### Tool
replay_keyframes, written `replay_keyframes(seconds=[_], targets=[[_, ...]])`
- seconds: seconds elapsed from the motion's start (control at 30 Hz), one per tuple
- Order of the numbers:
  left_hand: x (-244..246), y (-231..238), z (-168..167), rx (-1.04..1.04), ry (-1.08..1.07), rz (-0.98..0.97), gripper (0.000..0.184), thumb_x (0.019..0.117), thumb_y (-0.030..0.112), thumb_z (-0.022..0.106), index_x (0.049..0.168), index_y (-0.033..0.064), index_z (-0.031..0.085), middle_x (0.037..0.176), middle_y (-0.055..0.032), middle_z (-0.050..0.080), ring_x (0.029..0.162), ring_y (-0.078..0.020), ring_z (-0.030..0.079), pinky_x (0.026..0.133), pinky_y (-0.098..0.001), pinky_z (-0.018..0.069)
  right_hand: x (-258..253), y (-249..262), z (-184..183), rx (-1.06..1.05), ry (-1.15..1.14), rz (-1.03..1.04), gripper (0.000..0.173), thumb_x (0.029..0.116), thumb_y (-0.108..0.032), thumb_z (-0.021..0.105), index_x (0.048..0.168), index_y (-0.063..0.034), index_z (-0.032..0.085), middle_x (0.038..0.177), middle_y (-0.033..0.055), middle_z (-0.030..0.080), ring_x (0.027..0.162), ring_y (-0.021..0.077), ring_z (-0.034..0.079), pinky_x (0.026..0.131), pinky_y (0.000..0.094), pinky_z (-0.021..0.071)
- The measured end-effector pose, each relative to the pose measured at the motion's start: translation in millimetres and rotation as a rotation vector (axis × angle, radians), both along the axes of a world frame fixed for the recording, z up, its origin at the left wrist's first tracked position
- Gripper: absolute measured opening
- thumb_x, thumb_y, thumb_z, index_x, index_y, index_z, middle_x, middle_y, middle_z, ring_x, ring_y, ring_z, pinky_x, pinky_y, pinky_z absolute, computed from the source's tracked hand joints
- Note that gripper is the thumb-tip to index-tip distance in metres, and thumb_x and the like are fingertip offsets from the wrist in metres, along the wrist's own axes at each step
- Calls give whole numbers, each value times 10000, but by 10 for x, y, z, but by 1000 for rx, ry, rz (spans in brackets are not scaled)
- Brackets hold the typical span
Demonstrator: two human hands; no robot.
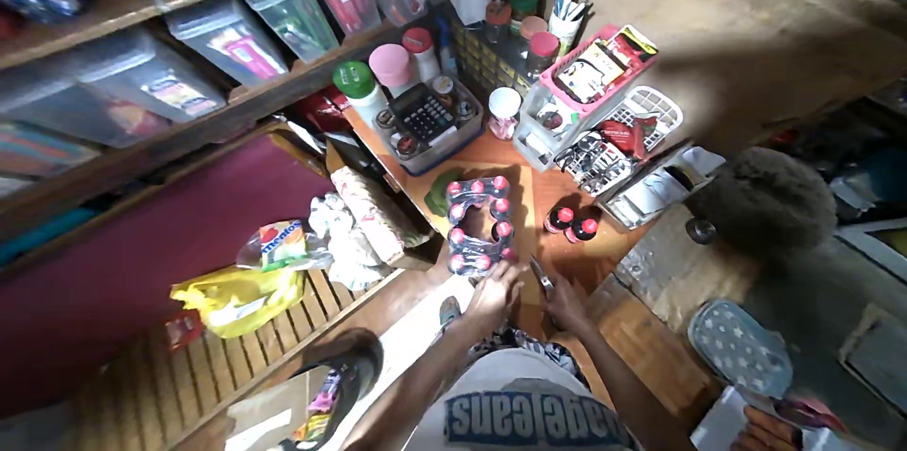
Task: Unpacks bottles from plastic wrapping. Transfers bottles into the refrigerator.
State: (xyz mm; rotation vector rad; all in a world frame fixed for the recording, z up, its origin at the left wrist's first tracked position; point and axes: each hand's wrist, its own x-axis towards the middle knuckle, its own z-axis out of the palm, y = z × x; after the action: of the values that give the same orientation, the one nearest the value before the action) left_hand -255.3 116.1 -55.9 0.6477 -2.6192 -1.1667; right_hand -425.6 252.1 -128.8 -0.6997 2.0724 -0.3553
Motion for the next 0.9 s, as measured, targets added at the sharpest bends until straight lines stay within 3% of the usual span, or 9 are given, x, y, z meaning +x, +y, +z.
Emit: replay_keyframes(seconds=[0.07, 0.17, 0.3, 0.4, 0.47, 0.57, 0.67, 0.73, 0.9], targets=[[164, 134, -91, 60, 76, 6, 309, 1016, 169, 599, 1282, 35, 679, 1250, -177, 692, 1181, -306, 666, 1045, -444, 525, 24, 199, 154, -69, -161, -58, 388, 874, -160, 769, 1168, 64, 651, 1061, 230, 674, 956, 324, 662, 872, 512, 544], [230, 272, 54, 245, 82, -58, 465, 1004, 317, 656, 1371, 35, 612, 1306, -176, 662, 1166, -269, 667, 1029, -435, 532, 72, 355, 710, -296, -340, -268, 233, 923, -25, 656, 1133, 75, 633, 919, 112, 622, 770, 141, 584, 715, 323, 518], [-74, 363, 359, 543, 236, -85, 653, 968, 287, 713, 1511, 28, 459, 1401, -183, 595, 1130, -194, 676, 982, -361, 565, 121, -74, 1272, -826, -471, -615, 187, 940, -57, 541, 1110, -4, 598, 860, -16, 660, 748, 53, 639, 706, 256, 575], [-468, 142, 641, 561, 439, 183, 374, 1039, 147, 548, 1333, -85, 569, 1092, -138, 718, 918, -137, 712, 863, -333, 603, 90, -542, 1670, -965, -448, -587, 321, 1010, -105, 534, 1305, 21, 513, 1093, 41, 639, 939, 70, 645, 828, 264, 575], [-692, -252, 948, 495, 446, 275, 280, 1063, 141, 490, 1210, -47, 636, 980, -68, 712, 854, -74, 684, 824, -290, 590, 14, -761, 1844, -986, -292, -482, 477, 1007, -173, 558, 1428, 29, 461, 1253, 104, 603, 1047, 84, 635, 874, 247, 562], [-1039, -996, 1443, 404, 358, 266, 324, 1100, 227, 438, 1298, 20, 591, 1035, -116, 701, 848, -163, 692, 789, -395, 597, -183, -786, 1967, -1032, -92, -375, 589, 972, -235, 599, 1508, -36, 457, 1524, 157, 472, 1350, 192, 503, 1054, 333, 479], [-1640, -1789, 1938, 141, 405, 242, 341, 1104, 184, 413, 1298, -52, 566, 1052, -153, 697, 883, -191, 712, 812, -396, 615, -362, -522, 1871, -1096, 14, -337, 418, 973, -157, 595, 1339, 45, 609, 1377, 196, 587, 1252, 175, 581, 1008, 273, 513], [-2053, -2259, 2219, -101, 325, 235, 372, 1095, 200, 435, 1339, -40, 579, 1177, -221, 688, 1066, -296, 695, 969, -474, 545, -426, -273, 1677, -1088, 36, -358, 348, 982, -114, 577, 1256, 93, 637, 1290, 203, 642, 1177, 143, 633, 985, 251, 529], [-2786, -2642, 2810, -412, -37, 245, 368, 1036, 197, 566, 1351, 10, 598, 1263, -295, 645, 1196, -489, 615, 1005, -682, 447, -324, 355, 1184, -826, 42, -555, 315, 1012, -99, 582, 1256, 93, 637, 1259, 224, 661, 1126, 211, 662, 968, 329, 543]])
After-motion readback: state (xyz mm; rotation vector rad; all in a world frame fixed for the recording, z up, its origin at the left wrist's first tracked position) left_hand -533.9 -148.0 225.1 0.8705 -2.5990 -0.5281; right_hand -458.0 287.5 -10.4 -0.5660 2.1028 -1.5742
